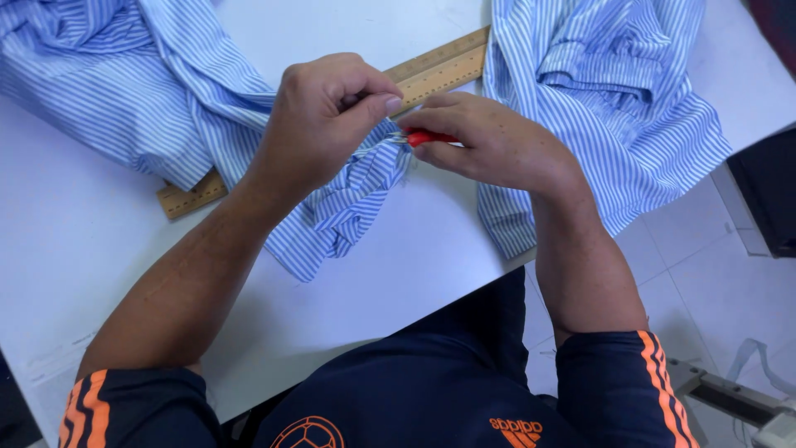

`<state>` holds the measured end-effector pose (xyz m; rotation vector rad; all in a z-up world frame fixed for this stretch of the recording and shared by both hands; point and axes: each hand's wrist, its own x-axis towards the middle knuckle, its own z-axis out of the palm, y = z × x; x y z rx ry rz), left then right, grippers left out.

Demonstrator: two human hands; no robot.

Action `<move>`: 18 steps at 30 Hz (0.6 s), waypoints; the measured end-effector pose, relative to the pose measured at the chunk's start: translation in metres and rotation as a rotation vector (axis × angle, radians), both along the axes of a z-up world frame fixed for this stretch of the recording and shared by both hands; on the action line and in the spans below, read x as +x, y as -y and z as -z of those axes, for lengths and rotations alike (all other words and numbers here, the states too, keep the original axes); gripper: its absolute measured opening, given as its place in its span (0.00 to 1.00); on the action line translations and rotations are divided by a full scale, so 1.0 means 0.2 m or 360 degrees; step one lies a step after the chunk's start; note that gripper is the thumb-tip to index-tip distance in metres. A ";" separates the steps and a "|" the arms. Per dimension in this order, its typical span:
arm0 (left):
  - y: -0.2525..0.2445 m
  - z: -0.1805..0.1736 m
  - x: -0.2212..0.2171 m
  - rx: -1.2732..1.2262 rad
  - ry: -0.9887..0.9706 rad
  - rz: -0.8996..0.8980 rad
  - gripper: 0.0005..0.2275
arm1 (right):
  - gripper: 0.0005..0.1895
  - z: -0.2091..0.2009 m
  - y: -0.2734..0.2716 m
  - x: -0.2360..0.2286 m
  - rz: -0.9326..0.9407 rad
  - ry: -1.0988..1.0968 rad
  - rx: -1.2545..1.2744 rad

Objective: Trim loose threads from a striped garment using snips.

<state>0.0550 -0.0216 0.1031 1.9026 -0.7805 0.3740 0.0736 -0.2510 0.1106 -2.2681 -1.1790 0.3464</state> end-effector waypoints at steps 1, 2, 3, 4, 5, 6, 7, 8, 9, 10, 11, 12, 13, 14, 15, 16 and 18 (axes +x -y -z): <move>0.00 -0.01 0.00 0.0000 -0.0006 -0.0015 0.02 | 0.18 -0.01 -0.02 0.00 -0.0014 -0.0007 -0.0012; 0.01 0.00 0.00 -0.0002 -0.0006 -0.0008 0.02 | 0.18 0.01 -0.02 0.01 -0.0007 -0.0007 -0.0014; 0.02 0.00 0.01 0.0004 0.0002 -0.0011 0.03 | 0.15 0.02 -0.02 0.02 -0.0047 0.0032 0.0003; 0.02 0.00 0.00 0.0010 0.0009 -0.0015 0.03 | 0.12 0.04 -0.03 0.03 -0.0088 0.0070 0.0020; 0.03 0.00 0.01 0.0014 0.0010 -0.0028 0.03 | 0.12 0.04 -0.03 0.03 -0.0101 0.0071 0.0024; 0.03 -0.01 0.01 0.0001 0.0006 -0.0009 0.03 | 0.11 0.03 -0.04 0.03 -0.0118 0.0107 0.0032; 0.03 -0.01 0.00 -0.0008 -0.0002 0.0010 0.02 | 0.09 0.04 -0.04 0.03 -0.0135 0.0139 0.0044; 0.03 -0.01 0.00 -0.0001 -0.0005 -0.0002 0.02 | 0.09 0.04 -0.05 0.03 -0.0148 0.0135 0.0052; 0.03 -0.01 0.01 0.0001 -0.0003 0.0015 0.03 | 0.08 0.05 -0.05 0.03 -0.0133 0.0151 0.0079; 0.04 0.00 0.02 0.0003 -0.0001 0.0033 0.03 | 0.07 0.05 -0.04 0.03 -0.0118 0.0167 0.0106; 0.05 0.00 0.02 -0.0001 -0.0010 0.0049 0.03 | 0.07 0.06 -0.03 0.03 -0.0102 0.0159 0.0102; 0.05 0.00 0.03 0.0007 -0.0015 0.0041 0.03 | 0.07 0.06 -0.03 0.02 -0.0093 0.0145 0.0130; 0.04 0.00 0.04 0.0024 -0.0010 0.0022 0.03 | 0.06 0.06 -0.03 0.03 -0.0096 0.0142 0.0167; 0.05 0.00 0.05 0.0029 -0.0010 0.0027 0.03 | 0.06 0.07 -0.02 0.03 -0.0091 0.0143 0.0172; 0.05 0.00 0.05 0.0022 0.0005 0.0043 0.03 | 0.07 0.08 -0.02 0.03 -0.0087 0.0186 0.0199; 0.05 0.00 0.06 0.0014 0.0020 0.0058 0.03 | 0.08 0.10 -0.01 0.02 -0.0082 0.0229 0.0226; 0.07 0.00 0.09 0.0016 -0.0024 0.0040 0.03 | 0.11 0.11 0.00 0.02 -0.0047 0.0212 0.0258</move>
